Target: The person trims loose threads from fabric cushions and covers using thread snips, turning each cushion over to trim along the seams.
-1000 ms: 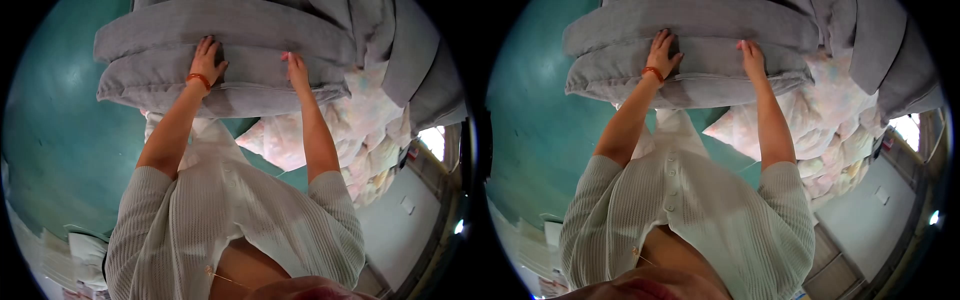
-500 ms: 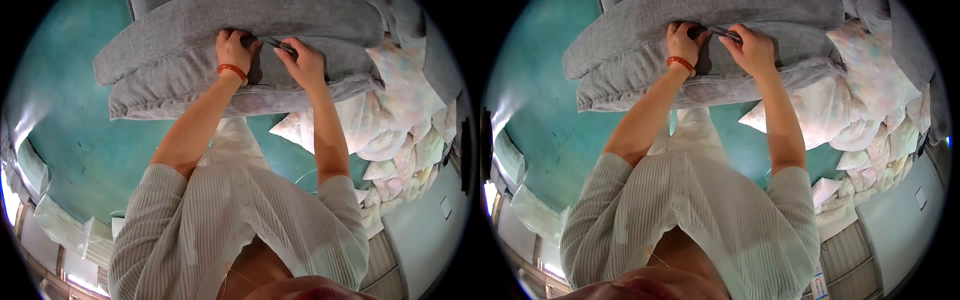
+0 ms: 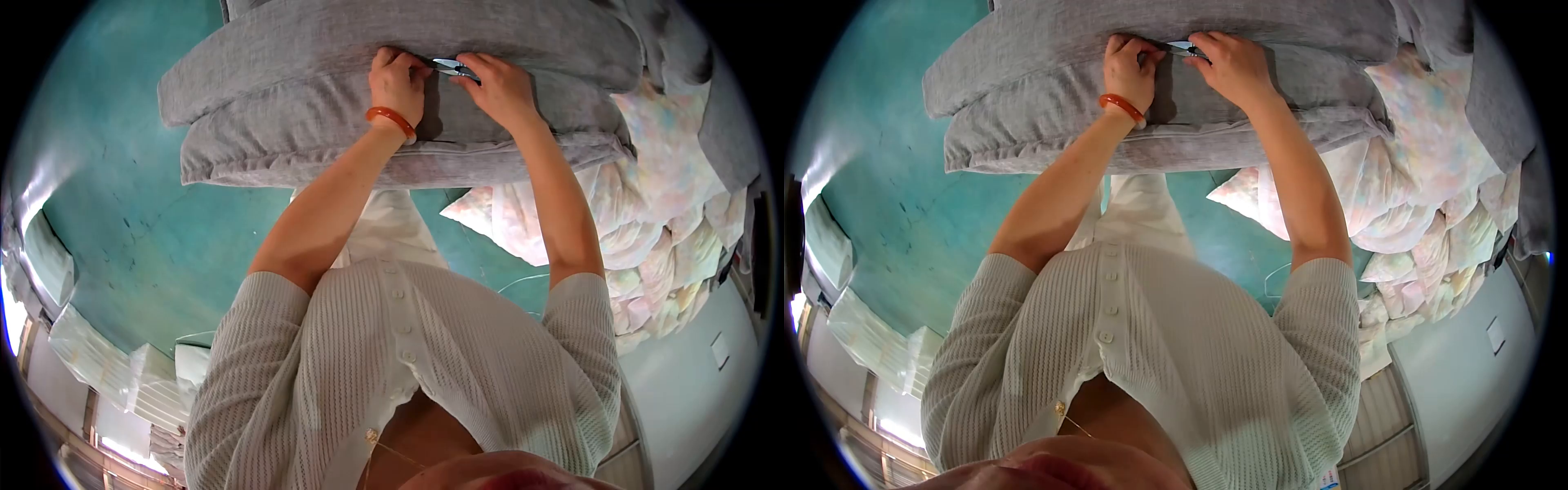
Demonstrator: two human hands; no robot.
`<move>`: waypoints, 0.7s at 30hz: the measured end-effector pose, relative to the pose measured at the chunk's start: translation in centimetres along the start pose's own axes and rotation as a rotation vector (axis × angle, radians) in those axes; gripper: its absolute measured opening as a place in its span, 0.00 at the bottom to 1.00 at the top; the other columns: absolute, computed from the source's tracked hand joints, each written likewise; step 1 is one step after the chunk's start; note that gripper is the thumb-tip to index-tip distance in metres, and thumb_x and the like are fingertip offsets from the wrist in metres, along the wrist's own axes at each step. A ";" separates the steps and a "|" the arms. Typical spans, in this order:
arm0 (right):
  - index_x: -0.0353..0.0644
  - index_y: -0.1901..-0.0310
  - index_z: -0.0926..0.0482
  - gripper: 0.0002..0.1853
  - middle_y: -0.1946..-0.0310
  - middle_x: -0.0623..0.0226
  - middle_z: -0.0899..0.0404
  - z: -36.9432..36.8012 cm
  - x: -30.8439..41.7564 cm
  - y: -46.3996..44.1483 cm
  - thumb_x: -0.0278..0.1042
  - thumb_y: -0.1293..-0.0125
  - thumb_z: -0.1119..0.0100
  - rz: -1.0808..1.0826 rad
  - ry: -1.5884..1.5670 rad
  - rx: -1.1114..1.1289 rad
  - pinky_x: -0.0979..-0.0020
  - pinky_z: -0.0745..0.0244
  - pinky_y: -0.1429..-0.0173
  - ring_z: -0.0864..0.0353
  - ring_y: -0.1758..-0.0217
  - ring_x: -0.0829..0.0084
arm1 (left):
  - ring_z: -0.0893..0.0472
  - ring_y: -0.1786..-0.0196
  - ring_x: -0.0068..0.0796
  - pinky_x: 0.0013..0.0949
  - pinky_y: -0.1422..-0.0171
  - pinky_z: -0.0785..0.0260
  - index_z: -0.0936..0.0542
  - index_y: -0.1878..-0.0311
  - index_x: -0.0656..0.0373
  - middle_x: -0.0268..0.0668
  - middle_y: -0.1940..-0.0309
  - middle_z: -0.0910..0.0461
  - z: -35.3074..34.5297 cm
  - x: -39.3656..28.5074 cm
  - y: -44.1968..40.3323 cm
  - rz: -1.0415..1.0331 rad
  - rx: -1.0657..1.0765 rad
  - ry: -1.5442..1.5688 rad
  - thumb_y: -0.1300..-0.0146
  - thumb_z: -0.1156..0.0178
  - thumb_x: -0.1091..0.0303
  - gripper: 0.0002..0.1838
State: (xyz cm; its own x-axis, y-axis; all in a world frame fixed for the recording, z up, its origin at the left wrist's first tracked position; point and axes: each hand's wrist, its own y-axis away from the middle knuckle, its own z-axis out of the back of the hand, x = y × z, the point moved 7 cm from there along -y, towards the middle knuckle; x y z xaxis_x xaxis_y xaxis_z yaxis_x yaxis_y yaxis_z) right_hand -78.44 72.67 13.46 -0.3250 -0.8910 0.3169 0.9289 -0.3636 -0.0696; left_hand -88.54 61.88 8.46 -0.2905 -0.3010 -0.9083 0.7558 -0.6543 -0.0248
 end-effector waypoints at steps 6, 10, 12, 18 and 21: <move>0.46 0.61 0.20 0.13 0.65 0.69 0.19 -0.4 -0.4 -0.2 0.41 0.46 0.37 -0.017 -0.021 -0.009 0.66 0.25 0.65 0.20 0.66 0.63 | 0.26 0.62 0.43 0.41 0.58 0.33 0.21 0.76 0.60 0.41 0.69 0.27 0.1 -0.4 0.0 -0.033 -0.021 -0.026 0.55 0.37 0.77 0.02; 0.46 0.61 0.20 0.13 0.65 0.69 0.19 -0.3 -0.5 -0.2 0.40 0.46 0.37 -0.009 -0.023 -0.023 0.67 0.25 0.64 0.20 0.66 0.63 | 0.26 0.62 0.43 0.41 0.58 0.34 0.22 0.76 0.61 0.42 0.69 0.27 0.0 -0.4 -0.1 -0.044 -0.036 -0.028 0.55 0.37 0.76 0.03; 0.46 0.60 0.20 0.13 0.64 0.69 0.19 -0.1 -0.5 -0.1 0.41 0.46 0.37 -0.015 -0.033 -0.007 0.67 0.25 0.64 0.20 0.66 0.64 | 0.26 0.62 0.43 0.41 0.58 0.34 0.22 0.76 0.61 0.42 0.69 0.27 0.3 -0.6 0.0 -0.045 -0.039 -0.029 0.54 0.37 0.76 0.03; 0.47 0.59 0.20 0.15 0.68 0.69 0.21 0.6 -0.2 0.1 0.43 0.47 0.37 -0.031 -0.055 0.015 0.66 0.25 0.64 0.20 0.66 0.65 | 0.24 0.71 0.36 0.34 0.64 0.31 0.23 0.71 0.61 0.39 0.72 0.24 2.1 -0.1 0.5 0.014 -0.018 -0.012 0.49 0.37 0.74 0.04; 0.47 0.58 0.20 0.15 0.65 0.69 0.20 0.0 0.0 -0.1 0.43 0.47 0.37 -0.035 -0.045 0.042 0.67 0.25 0.63 0.21 0.65 0.65 | 0.24 0.71 0.36 0.34 0.65 0.31 0.23 0.72 0.60 0.39 0.73 0.23 2.4 0.4 0.4 0.062 -0.023 -0.006 0.49 0.36 0.74 0.04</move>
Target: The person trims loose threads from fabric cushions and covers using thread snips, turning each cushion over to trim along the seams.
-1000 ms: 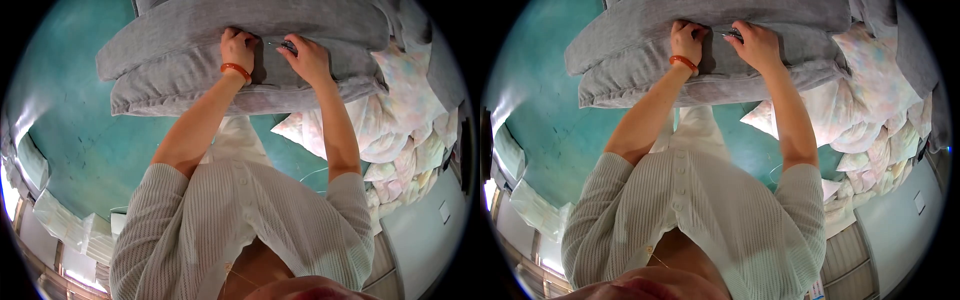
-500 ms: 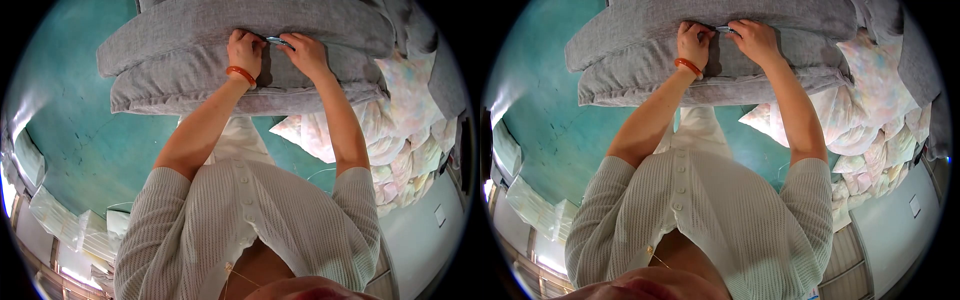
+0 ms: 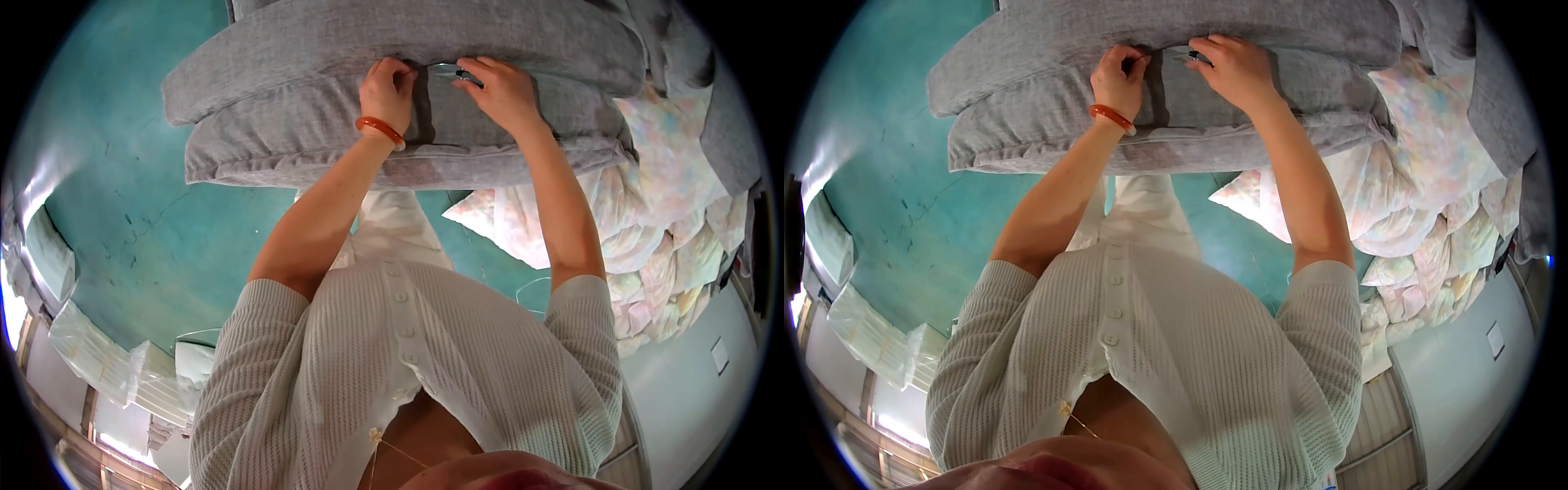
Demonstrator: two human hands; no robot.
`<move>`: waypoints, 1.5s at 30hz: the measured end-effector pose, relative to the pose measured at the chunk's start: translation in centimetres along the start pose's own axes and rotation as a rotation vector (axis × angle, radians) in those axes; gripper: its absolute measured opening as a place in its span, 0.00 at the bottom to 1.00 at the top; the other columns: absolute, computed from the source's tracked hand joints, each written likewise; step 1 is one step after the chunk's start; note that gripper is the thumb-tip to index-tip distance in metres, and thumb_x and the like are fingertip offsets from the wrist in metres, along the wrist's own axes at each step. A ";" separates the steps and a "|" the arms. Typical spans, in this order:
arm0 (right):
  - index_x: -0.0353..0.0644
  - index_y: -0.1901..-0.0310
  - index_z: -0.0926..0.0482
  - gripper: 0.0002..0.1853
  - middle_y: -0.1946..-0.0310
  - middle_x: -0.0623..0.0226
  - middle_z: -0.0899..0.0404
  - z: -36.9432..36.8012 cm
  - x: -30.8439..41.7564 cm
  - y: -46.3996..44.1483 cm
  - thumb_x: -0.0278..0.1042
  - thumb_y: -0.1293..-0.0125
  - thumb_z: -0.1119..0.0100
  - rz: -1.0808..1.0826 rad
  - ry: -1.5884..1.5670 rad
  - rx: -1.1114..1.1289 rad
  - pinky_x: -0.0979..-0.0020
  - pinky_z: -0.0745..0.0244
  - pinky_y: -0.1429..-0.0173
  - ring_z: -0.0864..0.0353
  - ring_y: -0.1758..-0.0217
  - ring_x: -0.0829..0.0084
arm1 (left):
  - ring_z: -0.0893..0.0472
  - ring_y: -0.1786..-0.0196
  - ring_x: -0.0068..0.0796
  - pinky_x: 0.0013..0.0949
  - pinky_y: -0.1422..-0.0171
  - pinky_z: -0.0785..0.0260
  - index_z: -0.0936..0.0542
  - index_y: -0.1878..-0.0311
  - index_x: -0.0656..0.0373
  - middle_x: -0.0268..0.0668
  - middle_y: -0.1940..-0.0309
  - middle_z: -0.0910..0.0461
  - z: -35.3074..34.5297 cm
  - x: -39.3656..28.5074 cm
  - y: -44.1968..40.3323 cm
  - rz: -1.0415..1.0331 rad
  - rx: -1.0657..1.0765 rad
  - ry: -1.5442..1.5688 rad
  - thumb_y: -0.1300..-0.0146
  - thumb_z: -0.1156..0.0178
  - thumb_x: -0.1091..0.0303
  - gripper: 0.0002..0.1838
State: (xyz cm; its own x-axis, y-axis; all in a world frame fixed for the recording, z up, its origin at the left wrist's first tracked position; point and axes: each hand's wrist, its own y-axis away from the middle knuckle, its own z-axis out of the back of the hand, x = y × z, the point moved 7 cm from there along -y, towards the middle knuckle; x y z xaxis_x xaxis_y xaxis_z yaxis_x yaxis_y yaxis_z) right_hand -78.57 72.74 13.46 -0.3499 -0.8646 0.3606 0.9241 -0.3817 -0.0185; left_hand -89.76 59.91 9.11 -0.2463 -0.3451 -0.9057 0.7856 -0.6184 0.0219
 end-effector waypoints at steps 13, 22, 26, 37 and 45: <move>0.47 0.58 0.21 0.16 0.65 0.68 0.21 -0.5 -0.4 -0.3 0.45 0.46 0.38 0.039 0.025 -0.039 0.65 0.24 0.63 0.20 0.65 0.63 | 0.24 0.64 0.35 0.35 0.55 0.31 0.18 0.73 0.55 0.34 0.76 0.20 -1.9 -0.1 -0.3 0.046 0.060 -0.253 0.52 0.34 0.66 0.05; 0.47 0.58 0.20 0.16 0.64 0.69 0.20 -0.2 0.2 -0.6 0.42 0.47 0.36 0.033 0.029 -0.010 0.66 0.25 0.63 0.21 0.65 0.64 | 0.25 0.62 0.34 0.37 0.48 0.42 0.21 0.75 0.53 0.31 0.76 0.20 -2.2 1.2 -0.5 0.126 0.133 -0.106 0.52 0.37 0.67 0.03; 0.48 0.58 0.21 0.15 0.68 0.70 0.21 -0.4 0.5 -0.8 0.42 0.47 0.36 0.057 0.013 -0.022 0.65 0.25 0.64 0.21 0.66 0.64 | 0.25 0.62 0.34 0.38 0.48 0.42 0.21 0.75 0.54 0.31 0.76 0.20 -1.9 1.2 -0.4 0.151 0.130 -0.053 0.51 0.37 0.66 0.04; 0.46 0.60 0.20 0.13 0.69 0.69 0.22 -0.4 1.0 -1.3 0.40 0.46 0.38 0.105 -0.007 -0.026 0.67 0.26 0.63 0.22 0.66 0.64 | 0.21 0.73 0.34 0.33 0.64 0.29 0.20 0.72 0.60 0.39 0.76 0.20 -1.3 1.1 -0.6 0.148 0.089 -0.038 0.53 0.34 0.67 0.08; 0.43 0.59 0.20 0.15 0.68 0.66 0.21 0.3 1.1 -0.9 0.38 0.48 0.35 -0.105 -0.096 0.083 0.68 0.28 0.64 0.22 0.67 0.66 | 0.20 0.71 0.36 0.33 0.63 0.29 0.20 0.73 0.60 0.41 0.75 0.20 3.9 0.6 0.0 0.109 0.030 0.010 0.53 0.36 0.67 0.07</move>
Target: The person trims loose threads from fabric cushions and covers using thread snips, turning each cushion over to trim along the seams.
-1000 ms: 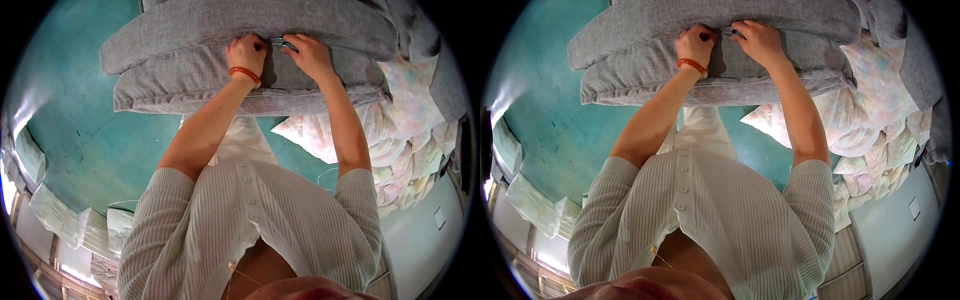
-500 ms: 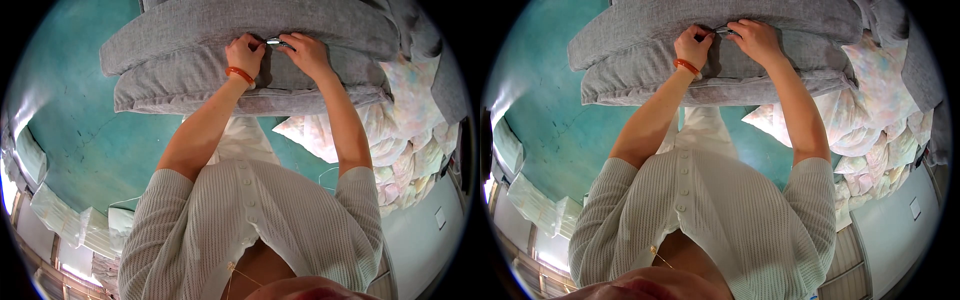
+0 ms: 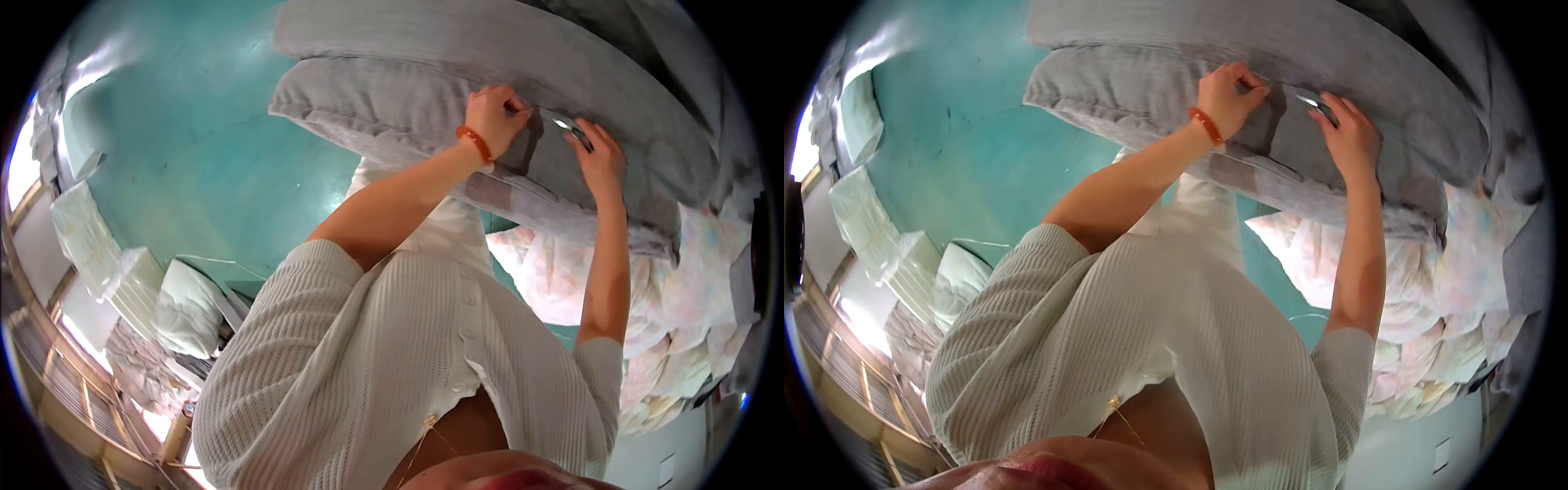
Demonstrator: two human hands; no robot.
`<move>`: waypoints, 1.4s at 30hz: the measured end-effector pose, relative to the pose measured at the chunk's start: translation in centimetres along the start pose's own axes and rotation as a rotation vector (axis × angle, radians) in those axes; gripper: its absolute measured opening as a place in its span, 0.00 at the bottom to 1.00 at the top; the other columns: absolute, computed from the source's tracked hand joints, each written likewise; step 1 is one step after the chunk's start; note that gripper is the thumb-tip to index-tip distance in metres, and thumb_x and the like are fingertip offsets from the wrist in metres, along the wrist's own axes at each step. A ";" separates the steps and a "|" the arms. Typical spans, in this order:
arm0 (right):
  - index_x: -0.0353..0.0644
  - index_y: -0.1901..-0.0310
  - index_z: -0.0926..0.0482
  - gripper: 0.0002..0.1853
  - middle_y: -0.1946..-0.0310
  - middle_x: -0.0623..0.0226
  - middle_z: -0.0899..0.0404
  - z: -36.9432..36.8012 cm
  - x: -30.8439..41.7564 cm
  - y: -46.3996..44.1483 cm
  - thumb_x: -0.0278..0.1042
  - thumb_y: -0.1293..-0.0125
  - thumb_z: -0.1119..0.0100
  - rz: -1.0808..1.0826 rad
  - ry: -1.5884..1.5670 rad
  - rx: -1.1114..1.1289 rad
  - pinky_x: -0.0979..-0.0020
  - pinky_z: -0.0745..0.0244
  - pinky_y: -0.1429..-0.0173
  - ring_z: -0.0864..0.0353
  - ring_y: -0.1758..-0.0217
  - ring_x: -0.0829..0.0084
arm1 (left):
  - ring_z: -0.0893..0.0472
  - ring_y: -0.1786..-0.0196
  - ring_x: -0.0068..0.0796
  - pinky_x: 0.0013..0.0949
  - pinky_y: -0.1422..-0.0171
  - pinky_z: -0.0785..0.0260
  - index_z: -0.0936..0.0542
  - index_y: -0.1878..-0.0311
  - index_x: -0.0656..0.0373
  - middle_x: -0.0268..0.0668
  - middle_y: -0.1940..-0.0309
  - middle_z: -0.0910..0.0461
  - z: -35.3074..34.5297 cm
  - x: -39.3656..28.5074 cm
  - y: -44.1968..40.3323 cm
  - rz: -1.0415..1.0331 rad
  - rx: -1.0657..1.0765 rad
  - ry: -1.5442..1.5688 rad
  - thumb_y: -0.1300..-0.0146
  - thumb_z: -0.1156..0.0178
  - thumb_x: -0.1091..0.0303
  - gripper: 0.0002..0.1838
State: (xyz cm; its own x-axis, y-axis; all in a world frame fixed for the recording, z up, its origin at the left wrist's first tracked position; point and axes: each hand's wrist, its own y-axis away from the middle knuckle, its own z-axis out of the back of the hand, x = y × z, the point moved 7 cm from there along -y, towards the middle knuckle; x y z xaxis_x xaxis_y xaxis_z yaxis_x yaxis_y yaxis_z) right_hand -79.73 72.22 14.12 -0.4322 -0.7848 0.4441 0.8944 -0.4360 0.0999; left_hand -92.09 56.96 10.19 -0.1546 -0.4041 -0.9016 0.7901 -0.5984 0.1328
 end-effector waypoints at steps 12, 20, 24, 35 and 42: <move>0.38 0.58 0.21 0.15 0.69 0.64 0.20 -0.4 5.0 2.1 0.33 0.47 0.33 -0.174 -0.343 -0.085 0.77 0.29 0.65 0.24 0.71 0.78 | 0.26 0.70 0.22 0.28 0.61 0.32 0.24 0.72 0.59 0.31 0.75 0.22 38.1 26.2 18.2 0.569 -0.741 -0.406 0.48 0.36 0.67 0.07; 0.41 0.58 0.23 0.18 0.64 0.61 0.19 -6.2 14.0 -2.5 0.45 0.44 0.37 -0.070 -0.190 0.041 0.67 0.27 0.61 0.20 0.63 0.62 | 0.22 0.52 0.41 0.38 0.51 0.30 0.20 0.57 0.54 0.41 0.57 0.21 42.4 37.3 36.7 1.701 -0.028 -0.743 0.39 0.48 0.61 0.13; 0.41 0.60 0.23 0.20 0.66 0.63 0.20 -10.0 15.4 -5.6 0.52 0.40 0.44 -0.058 -0.026 0.189 0.64 0.28 0.63 0.21 0.66 0.59 | 0.25 0.48 0.40 0.37 0.48 0.31 0.24 0.55 0.56 0.36 0.48 0.28 39.3 31.1 24.3 0.941 -0.267 -0.912 0.43 0.44 0.71 0.12; 0.40 0.61 0.22 0.20 0.73 0.58 0.21 -9.7 13.2 -5.0 0.51 0.41 0.43 -0.096 -0.029 0.099 0.63 0.30 0.67 0.23 0.71 0.58 | 0.23 0.57 0.36 0.33 0.53 0.29 0.18 0.63 0.53 0.35 0.59 0.23 12.2 10.0 -4.1 -0.208 0.111 -0.051 0.52 0.37 0.72 0.10; 0.38 0.64 0.22 0.18 0.74 0.55 0.22 -10.0 11.9 -4.6 0.48 0.41 0.42 -0.132 -0.118 0.077 0.64 0.32 0.69 0.23 0.72 0.56 | 0.24 0.56 0.36 0.36 0.51 0.30 0.17 0.63 0.49 0.32 0.60 0.24 9.9 10.1 -4.4 -0.225 0.060 -0.317 0.54 0.35 0.68 0.12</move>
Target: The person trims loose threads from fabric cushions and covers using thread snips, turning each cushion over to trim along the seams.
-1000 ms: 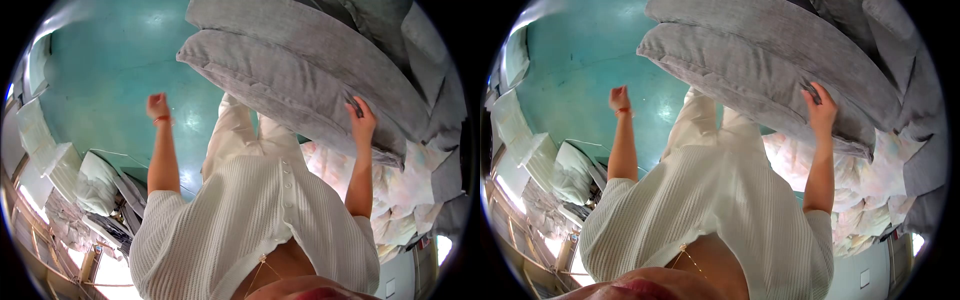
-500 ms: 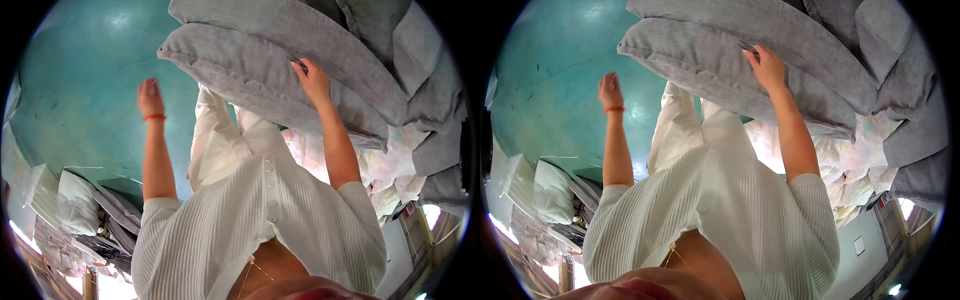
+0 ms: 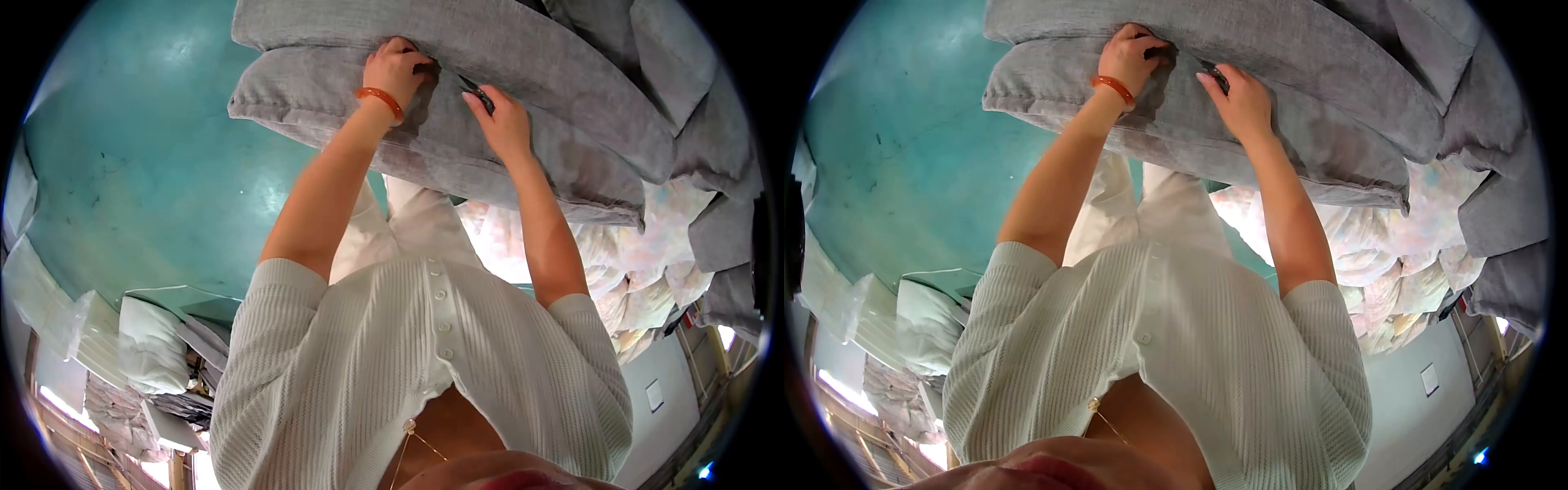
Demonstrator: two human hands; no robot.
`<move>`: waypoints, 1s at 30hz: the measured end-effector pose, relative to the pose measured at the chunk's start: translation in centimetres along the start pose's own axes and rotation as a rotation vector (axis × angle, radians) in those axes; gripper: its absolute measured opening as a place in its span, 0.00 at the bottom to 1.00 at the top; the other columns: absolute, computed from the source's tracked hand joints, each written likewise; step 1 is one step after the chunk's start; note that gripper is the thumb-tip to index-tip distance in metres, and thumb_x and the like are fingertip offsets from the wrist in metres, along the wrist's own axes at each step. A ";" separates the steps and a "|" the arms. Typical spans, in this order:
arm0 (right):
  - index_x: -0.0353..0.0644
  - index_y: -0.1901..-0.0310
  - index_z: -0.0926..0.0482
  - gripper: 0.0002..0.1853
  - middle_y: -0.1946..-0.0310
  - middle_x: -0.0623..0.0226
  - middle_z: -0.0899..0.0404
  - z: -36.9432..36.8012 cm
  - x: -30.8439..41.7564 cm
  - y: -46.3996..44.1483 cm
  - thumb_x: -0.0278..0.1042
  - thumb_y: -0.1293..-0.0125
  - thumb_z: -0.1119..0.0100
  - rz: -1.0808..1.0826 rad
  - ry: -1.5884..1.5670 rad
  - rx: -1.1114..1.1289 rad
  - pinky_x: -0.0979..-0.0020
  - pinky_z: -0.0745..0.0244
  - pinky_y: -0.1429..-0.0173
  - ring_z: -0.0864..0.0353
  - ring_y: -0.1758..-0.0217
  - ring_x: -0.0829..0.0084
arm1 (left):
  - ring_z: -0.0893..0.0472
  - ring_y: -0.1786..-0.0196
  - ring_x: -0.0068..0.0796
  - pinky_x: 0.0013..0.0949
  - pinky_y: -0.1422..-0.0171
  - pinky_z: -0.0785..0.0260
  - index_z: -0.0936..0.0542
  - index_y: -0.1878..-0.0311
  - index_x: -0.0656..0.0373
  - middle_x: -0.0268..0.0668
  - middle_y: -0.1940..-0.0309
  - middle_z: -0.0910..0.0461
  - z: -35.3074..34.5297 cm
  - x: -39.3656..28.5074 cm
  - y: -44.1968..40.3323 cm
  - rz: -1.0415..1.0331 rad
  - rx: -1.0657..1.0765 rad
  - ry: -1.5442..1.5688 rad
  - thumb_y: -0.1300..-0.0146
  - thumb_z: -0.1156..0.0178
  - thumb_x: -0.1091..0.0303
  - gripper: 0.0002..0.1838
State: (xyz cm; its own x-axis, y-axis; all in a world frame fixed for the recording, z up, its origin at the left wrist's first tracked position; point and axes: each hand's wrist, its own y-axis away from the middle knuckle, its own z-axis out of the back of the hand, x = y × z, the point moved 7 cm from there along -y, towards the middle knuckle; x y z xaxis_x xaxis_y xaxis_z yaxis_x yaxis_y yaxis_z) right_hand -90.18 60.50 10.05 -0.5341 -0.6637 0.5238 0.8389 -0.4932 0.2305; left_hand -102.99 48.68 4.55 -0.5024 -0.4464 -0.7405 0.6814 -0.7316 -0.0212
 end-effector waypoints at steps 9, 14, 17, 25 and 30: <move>0.38 0.65 0.22 0.20 0.73 0.55 0.22 -0.9 1.5 -2.3 0.50 0.41 0.42 0.183 0.062 -0.024 0.63 0.30 0.67 0.22 0.71 0.56 | 0.26 0.61 0.41 0.37 0.57 0.33 0.22 0.70 0.60 0.38 0.67 0.26 0.5 0.9 1.2 0.145 -0.255 0.069 0.47 0.39 0.73 0.02; 0.38 0.72 0.27 0.23 0.89 0.70 0.34 -3.8 -0.7 -3.2 0.55 0.38 0.48 -0.172 -0.299 0.316 0.71 0.41 0.80 0.35 0.86 0.74 | 0.26 0.61 0.43 0.37 0.59 0.33 0.23 0.72 0.59 0.40 0.68 0.26 1.0 1.6 1.7 0.223 -0.325 0.148 0.47 0.39 0.73 0.02; 0.40 0.75 0.29 0.24 0.90 0.78 0.42 -4.2 -0.7 -2.7 0.56 0.37 0.50 -0.376 -0.606 0.502 0.76 0.52 0.84 0.47 0.89 0.82 | 0.26 0.60 0.42 0.38 0.56 0.34 0.22 0.71 0.58 0.39 0.67 0.25 0.8 1.1 1.8 0.187 -0.227 0.113 0.48 0.38 0.71 0.03; 0.41 0.75 0.31 0.23 0.90 0.82 0.47 -6.0 -1.4 -2.2 0.55 0.37 0.49 -0.693 -0.693 0.783 0.79 0.64 0.87 0.57 0.91 0.87 | 0.27 0.58 0.40 0.40 0.51 0.38 0.21 0.72 0.56 0.36 0.67 0.25 0.2 -0.4 1.9 0.225 -0.238 -0.116 0.51 0.36 0.67 0.05; 0.40 0.73 0.31 0.22 0.90 0.81 0.45 -6.8 -1.5 -2.4 0.55 0.37 0.49 -0.764 -0.780 0.890 0.80 0.64 0.87 0.56 0.91 0.87 | 0.28 0.59 0.42 0.39 0.52 0.37 0.22 0.74 0.58 0.38 0.67 0.26 0.2 0.6 2.2 0.177 -0.301 -0.023 0.53 0.36 0.71 0.04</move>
State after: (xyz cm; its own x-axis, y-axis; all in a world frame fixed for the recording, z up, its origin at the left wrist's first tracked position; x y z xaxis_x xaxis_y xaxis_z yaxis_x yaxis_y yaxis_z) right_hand -92.13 58.84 3.11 -0.9330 0.2250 0.2810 0.3137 0.1252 0.9412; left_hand -101.88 46.72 4.16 -0.3721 -0.5664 -0.7354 0.8837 -0.4585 -0.0940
